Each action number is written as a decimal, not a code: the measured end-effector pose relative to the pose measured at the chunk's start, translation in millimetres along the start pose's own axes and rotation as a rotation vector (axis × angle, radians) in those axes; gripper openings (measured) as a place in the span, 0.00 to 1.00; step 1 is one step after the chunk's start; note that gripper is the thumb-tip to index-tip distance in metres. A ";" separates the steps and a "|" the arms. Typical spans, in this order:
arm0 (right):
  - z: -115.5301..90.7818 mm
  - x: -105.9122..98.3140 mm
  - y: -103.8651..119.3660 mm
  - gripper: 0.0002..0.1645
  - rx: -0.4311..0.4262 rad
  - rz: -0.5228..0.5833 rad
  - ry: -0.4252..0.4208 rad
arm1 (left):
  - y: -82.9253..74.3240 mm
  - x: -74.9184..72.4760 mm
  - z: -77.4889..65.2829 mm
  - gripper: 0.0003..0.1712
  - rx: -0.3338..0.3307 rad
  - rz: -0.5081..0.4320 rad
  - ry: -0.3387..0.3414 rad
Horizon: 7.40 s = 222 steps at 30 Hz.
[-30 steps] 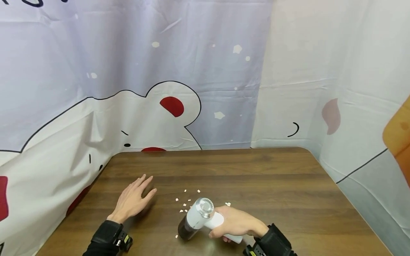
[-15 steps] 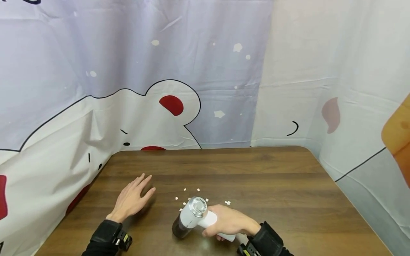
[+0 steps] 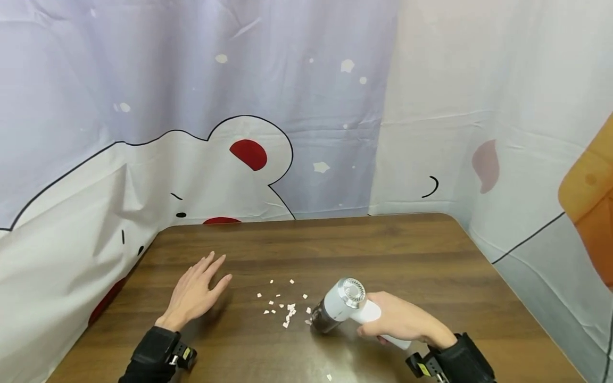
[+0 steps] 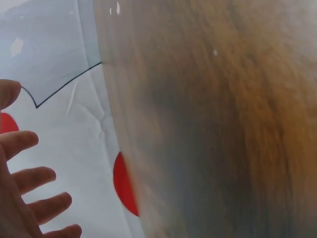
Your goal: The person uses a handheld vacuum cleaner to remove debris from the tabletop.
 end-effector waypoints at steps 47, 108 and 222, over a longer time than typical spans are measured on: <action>-38.1 4.8 -11.3 0.11 -0.072 0.104 0.147 | 6.0 4.7 -6.4 0.36 -0.019 -0.010 0.021; 27.3 23.5 -31.9 0.11 0.054 0.236 -0.022 | 11.4 10.7 -27.4 0.35 -0.096 -0.027 -0.023; 87.9 5.0 -25.4 0.21 0.133 0.299 -0.205 | -7.2 15.2 -13.5 0.35 -0.049 -0.022 -0.002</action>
Point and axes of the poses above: each hand's wrist, its own z-axis towards the middle knuckle, its own x-axis out of the palm, y = z × x, the point moved 2 cm from there along z, towards the middle knuckle, and after that the axes turned 2 degrees about y, right-handed, at the moved point
